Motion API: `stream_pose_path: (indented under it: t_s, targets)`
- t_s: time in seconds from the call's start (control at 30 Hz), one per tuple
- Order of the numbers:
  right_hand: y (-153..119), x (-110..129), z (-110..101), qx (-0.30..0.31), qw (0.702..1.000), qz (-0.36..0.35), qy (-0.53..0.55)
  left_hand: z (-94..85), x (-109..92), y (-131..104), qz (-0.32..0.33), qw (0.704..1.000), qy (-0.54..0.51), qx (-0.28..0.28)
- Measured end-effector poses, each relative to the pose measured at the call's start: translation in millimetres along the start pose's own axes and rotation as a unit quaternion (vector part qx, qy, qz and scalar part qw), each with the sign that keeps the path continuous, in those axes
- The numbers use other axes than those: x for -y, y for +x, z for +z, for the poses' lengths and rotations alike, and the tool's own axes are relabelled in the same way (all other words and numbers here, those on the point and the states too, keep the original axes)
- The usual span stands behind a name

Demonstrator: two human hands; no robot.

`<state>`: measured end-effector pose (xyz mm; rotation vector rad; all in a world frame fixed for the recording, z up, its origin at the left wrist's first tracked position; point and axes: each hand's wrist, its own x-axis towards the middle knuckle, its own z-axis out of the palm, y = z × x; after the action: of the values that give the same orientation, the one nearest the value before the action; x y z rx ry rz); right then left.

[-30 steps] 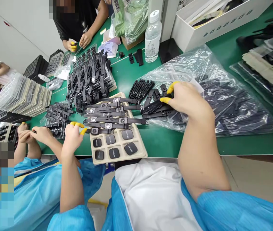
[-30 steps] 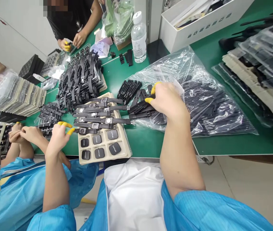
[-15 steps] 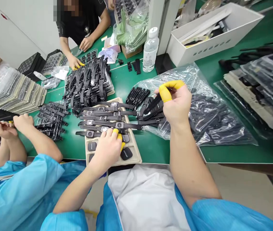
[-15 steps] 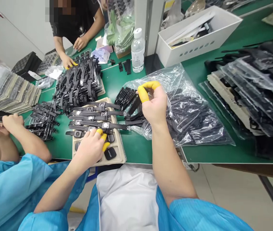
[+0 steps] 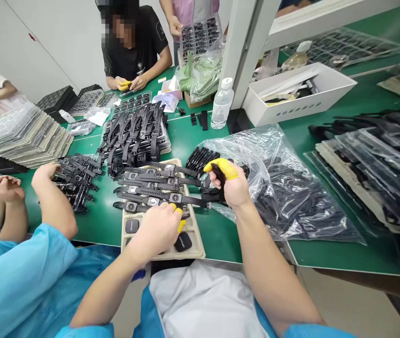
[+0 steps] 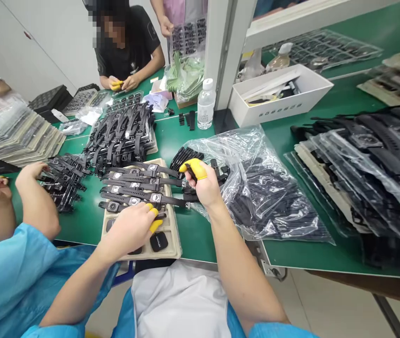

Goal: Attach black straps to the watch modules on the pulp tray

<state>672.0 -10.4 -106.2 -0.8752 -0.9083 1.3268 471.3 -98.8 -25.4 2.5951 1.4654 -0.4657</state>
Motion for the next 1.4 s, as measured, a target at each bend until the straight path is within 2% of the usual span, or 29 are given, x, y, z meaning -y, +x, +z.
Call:
stream_pose_path:
  t_s: [0.1, 0.17, 0.23, 0.33, 0.43, 0.57, 0.67, 0.87, 1.07, 1.23, 1.3, 1.4]
  targets:
    - [-6.1, 5.1, 5.2, 0.045, 0.998, 0.052, 0.017, -19.9, 23.7, 1.7, -0.037, 0.992, -0.101, -0.060]
    - [-12.5, 8.1, 11.3, 0.095, 0.992, 0.074, 0.033, -21.7, 38.3, 13.3, -0.065, 0.971, -0.191, -0.131]
    - [-18.9, 8.4, 18.3, 0.149, 0.983, 0.098, 0.045, -11.4, 48.4, 32.3, -0.050, 0.934, -0.292, -0.200]
    - [-26.1, 4.6, 28.3, 0.212, 0.963, 0.149, 0.071, 16.5, 53.8, 61.2, 0.035, 0.866, -0.420, -0.269]
    - [-29.4, -0.7, 35.6, 0.237, 0.950, 0.179, 0.098, 38.3, 53.8, 74.5, 0.099, 0.830, -0.453, -0.311]
    - [-29.6, -4.4, 39.7, 0.234, 0.949, 0.197, 0.073, 43.9, 58.5, 71.9, 0.168, 0.834, -0.408, -0.332]
    - [-28.6, -5.7, 39.1, 0.230, 0.946, 0.219, 0.061, 41.7, 62.6, 69.0, 0.190, 0.839, -0.382, -0.337]
    - [-28.1, -7.4, 39.5, 0.196, 0.953, 0.214, 0.092, 42.1, 59.4, 68.0, 0.171, 0.837, -0.385, -0.349]
    - [-26.6, -5.3, 43.0, 0.194, 0.942, 0.225, 0.156, 45.0, 58.3, 67.4, 0.160, 0.847, -0.359, -0.357]
    - [-25.6, -4.2, 41.6, 0.177, 0.942, 0.235, 0.164, 40.6, 59.7, 62.6, 0.184, 0.859, -0.349, -0.326]
    - [-24.7, -4.4, 40.3, 0.181, 0.942, 0.242, 0.148, 38.7, 58.8, 60.5, 0.168, 0.873, -0.328, -0.320]
    - [-22.6, -5.3, 38.0, 0.188, 0.943, 0.254, 0.108, 37.9, 57.4, 58.2, 0.131, 0.909, -0.257, -0.302]
